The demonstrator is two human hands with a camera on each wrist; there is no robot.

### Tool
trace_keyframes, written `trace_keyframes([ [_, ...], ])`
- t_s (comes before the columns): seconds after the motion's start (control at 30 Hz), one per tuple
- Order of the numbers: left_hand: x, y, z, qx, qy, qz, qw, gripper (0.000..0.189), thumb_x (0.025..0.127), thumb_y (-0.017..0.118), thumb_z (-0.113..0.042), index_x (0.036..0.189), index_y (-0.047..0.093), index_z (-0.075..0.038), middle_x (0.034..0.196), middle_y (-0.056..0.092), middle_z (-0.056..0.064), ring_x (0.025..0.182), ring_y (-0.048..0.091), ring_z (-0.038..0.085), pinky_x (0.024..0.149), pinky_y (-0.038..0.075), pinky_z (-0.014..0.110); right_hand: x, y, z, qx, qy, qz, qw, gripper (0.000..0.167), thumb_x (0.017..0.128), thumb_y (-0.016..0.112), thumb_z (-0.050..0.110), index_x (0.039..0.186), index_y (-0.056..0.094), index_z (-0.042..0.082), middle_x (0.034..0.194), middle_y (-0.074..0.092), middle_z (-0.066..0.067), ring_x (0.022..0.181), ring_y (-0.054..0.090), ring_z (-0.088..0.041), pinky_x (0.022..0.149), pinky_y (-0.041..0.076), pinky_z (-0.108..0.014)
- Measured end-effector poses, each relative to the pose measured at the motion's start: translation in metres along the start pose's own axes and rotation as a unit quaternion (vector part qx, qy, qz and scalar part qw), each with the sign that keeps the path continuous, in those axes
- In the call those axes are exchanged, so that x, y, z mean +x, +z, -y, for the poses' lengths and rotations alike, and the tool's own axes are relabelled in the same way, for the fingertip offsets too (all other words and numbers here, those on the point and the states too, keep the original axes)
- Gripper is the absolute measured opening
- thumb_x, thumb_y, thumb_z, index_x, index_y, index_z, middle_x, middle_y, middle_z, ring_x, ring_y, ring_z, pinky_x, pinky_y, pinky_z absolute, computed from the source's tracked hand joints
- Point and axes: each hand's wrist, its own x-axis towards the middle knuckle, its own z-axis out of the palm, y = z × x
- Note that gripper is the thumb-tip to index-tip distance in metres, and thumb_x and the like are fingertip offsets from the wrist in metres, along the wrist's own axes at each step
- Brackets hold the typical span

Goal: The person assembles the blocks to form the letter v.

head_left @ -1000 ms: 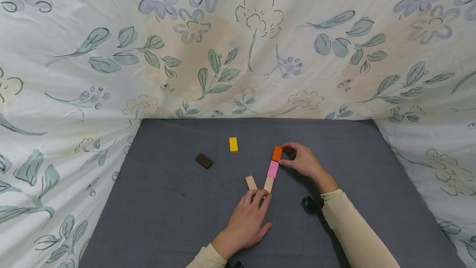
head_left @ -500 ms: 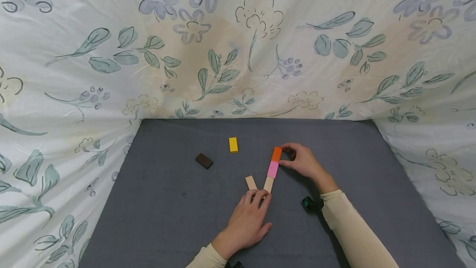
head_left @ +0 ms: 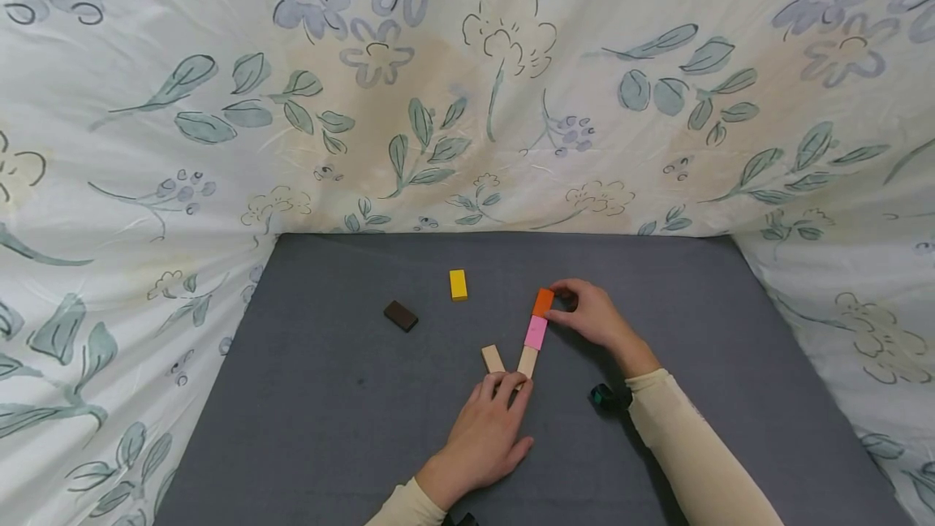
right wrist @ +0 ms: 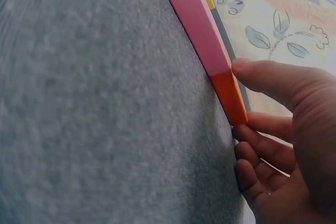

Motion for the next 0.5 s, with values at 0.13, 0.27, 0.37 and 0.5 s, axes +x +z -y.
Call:
trace_keyframes([
  [0.13,0.0000,-0.0001,-0.0002,-0.001,-0.001,0.002,1.0000,0.076,0.099,0.078,-0.053,0.158,0.054,-0.012,0.154,0.048,0.006,0.136,0.045,0.026,0.112,0.045,0.042,0.0011,-0.0002,0.0014,-0.004,-0.007,0.007,0.9999,0.056,0.093,0.089,0.029,0.139,0.071,0.003,0.131,0.069,-0.016,0.115,0.064,-0.035,0.100,0.053,-0.057],
  [0.27,-0.0001,0.0004,0.0000,-0.002,-0.002,0.000,1.0000,0.076,0.098,0.078,-0.052,0.158,0.054,-0.012,0.154,0.048,0.005,0.136,0.045,0.025,0.112,0.045,0.042,0.0026,-0.0023,0.0031,-0.012,-0.016,0.014,0.9997,0.055,0.094,0.089,0.029,0.140,0.072,0.004,0.130,0.069,-0.015,0.113,0.062,-0.034,0.098,0.053,-0.057],
  [0.37,-0.0003,0.0002,0.0002,-0.003,-0.001,-0.002,1.0000,0.076,0.098,0.078,-0.052,0.158,0.054,-0.012,0.154,0.048,0.005,0.136,0.045,0.025,0.112,0.045,0.042,0.0032,-0.0038,0.0040,-0.011,-0.015,0.016,0.9997,0.055,0.093,0.089,0.028,0.140,0.073,0.004,0.130,0.069,-0.014,0.112,0.062,-0.034,0.098,0.052,-0.056],
  [0.5,-0.0004,0.0000,0.0003,-0.004,0.000,-0.002,1.0000,0.076,0.098,0.078,-0.052,0.158,0.054,-0.012,0.154,0.048,0.006,0.135,0.045,0.025,0.112,0.045,0.041,0.0035,-0.0033,0.0030,-0.012,-0.014,0.016,0.9997,0.054,0.093,0.089,0.028,0.140,0.073,0.005,0.128,0.069,-0.013,0.111,0.062,-0.033,0.097,0.052,-0.055],
])
